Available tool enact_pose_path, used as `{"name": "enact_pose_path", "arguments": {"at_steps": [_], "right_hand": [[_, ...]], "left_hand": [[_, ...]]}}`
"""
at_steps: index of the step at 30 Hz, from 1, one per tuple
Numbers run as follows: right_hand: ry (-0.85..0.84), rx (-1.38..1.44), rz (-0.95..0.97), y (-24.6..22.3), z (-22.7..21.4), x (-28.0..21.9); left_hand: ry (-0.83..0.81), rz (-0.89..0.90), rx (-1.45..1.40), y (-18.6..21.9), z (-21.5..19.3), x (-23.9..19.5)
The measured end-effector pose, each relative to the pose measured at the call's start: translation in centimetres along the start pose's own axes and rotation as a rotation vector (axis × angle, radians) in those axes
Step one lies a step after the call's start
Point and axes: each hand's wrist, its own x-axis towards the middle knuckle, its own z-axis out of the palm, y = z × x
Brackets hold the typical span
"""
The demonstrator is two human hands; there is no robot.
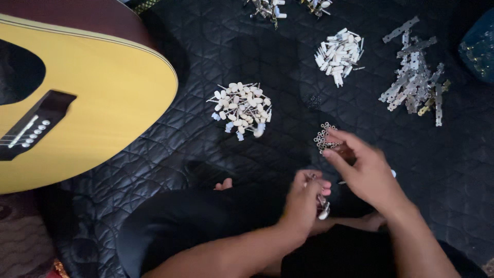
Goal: The person assembles guitar tuning pegs by inserting white plastic knobs into metal gear housings and securing them with a screwdriver. They also place small metal washers onto the shafts of the pegs. The person works with multiple piles of parts laid out on a black mat.
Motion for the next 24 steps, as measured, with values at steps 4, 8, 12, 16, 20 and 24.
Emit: {"name": "enact_pose_path", "arguments": {"at_steps": [4,8,12,16,20,24], "right_hand": [[0.032,-0.111,-0.003,1.2,-0.6,0.0],[0.010,-0.014,-0.140,-0.3,-0.7,-1.2],[-0.098,0.057,-0.243,-0.4,-0.7,-2.0],[-0.092,0.161,-0.187,-0.6,-1.0,-2.4],[-0.081,0.285,-0.124,-0.2,-1.0,-2.4],[-0.037,0.391,-0.228,1.1,-0.8,-2.3]], "left_hand": [[-0.056,0.053,-0.220,2.1,0.2,-0.1],[-0.081,0.074,-0.148,4.0,-0.2,-0.4],[-0.120,0.074,-0.123,5.5,0.2,-1.3],[-0.227,0.103,-0.144,4.8,-0.3,-0.7],[-0.316,0.136,-0.144,3.5,-0.9,0.9],[-0.422,0.125,-0.198,3.6,-1.2,1.3]]}}
